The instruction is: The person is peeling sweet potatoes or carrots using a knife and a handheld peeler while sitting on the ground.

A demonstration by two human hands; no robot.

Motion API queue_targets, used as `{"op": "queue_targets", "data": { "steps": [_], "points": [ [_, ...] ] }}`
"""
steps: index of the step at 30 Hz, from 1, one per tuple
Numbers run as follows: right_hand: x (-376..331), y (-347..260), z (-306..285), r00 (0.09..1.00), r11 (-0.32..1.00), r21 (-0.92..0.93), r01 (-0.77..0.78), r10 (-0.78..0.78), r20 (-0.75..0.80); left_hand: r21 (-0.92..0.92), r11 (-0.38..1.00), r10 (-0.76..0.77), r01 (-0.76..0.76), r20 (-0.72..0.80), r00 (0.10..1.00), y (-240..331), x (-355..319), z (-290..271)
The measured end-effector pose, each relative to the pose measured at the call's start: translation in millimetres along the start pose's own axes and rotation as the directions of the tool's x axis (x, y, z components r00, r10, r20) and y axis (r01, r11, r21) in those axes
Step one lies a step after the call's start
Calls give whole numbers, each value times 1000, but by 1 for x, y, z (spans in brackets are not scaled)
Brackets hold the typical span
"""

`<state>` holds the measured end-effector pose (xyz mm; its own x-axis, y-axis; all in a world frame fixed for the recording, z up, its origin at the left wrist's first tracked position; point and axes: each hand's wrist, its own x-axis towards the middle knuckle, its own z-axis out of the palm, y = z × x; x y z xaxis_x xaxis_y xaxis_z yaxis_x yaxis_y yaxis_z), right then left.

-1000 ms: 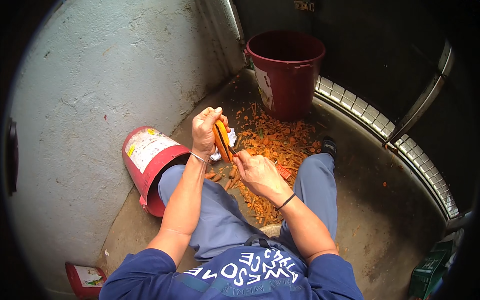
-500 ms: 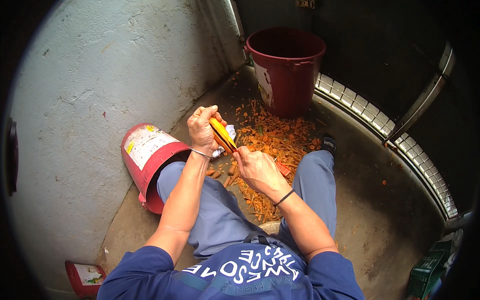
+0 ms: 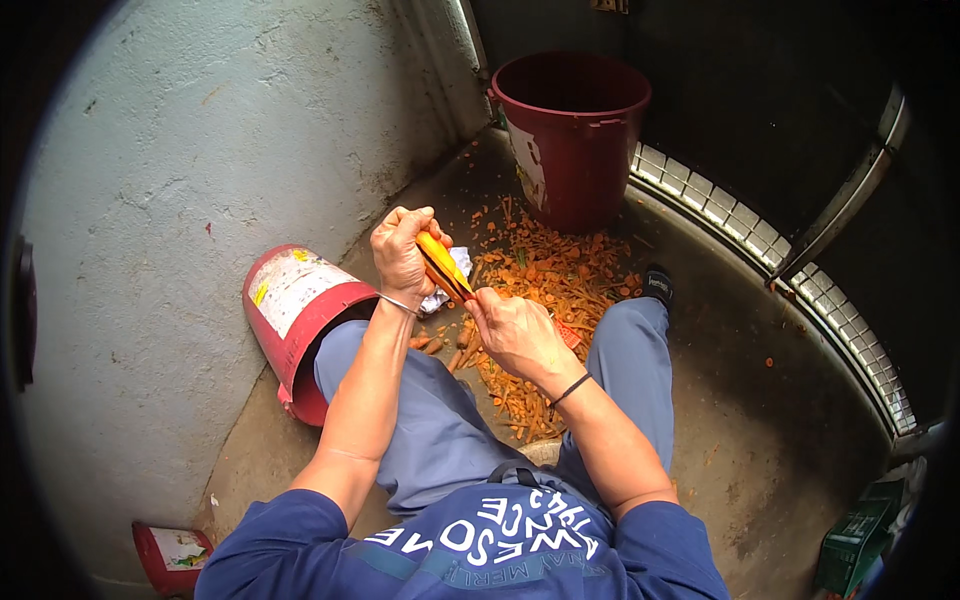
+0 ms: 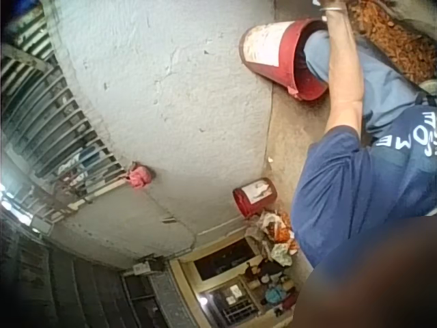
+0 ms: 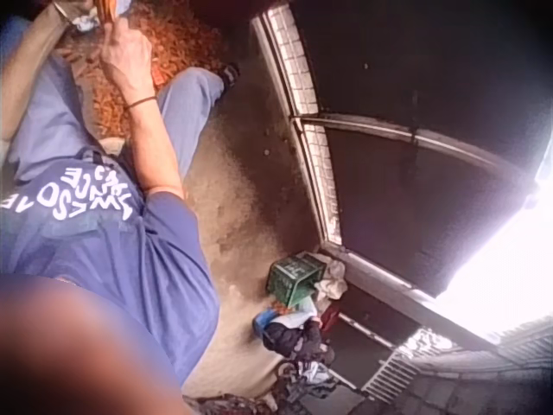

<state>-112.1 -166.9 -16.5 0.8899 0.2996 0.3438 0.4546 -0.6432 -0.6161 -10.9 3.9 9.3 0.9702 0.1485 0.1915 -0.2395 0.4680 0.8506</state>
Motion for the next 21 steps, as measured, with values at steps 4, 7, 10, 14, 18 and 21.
{"op": "queue_targets", "data": {
  "steps": [4,7,10,14,18,21],
  "points": [
    [-1,-3,-8,999,1000,-7,-13,13,35,121,990,70,-77,61,996,1,-3,2],
    [-1,-4,-10,999,1000,0,-11,11,33,94,993,70,-74,43,997,1,-4,4],
    [0,0,-5,1000,1000,18,-4,4,4,5,999,45,-45,-1,999,-2,-1,2],
    [0,3,-5,1000,1000,10,-13,13,8,-14,1000,18,-18,3,1000,-1,-1,2],
    [0,3,-6,1000,999,32,-8,8,8,-38,999,19,-20,-25,1000,-3,-1,3],
    [0,3,-6,1000,1000,13,-14,14,17,10,998,61,-61,-43,997,-2,-3,4]
  ]
}}
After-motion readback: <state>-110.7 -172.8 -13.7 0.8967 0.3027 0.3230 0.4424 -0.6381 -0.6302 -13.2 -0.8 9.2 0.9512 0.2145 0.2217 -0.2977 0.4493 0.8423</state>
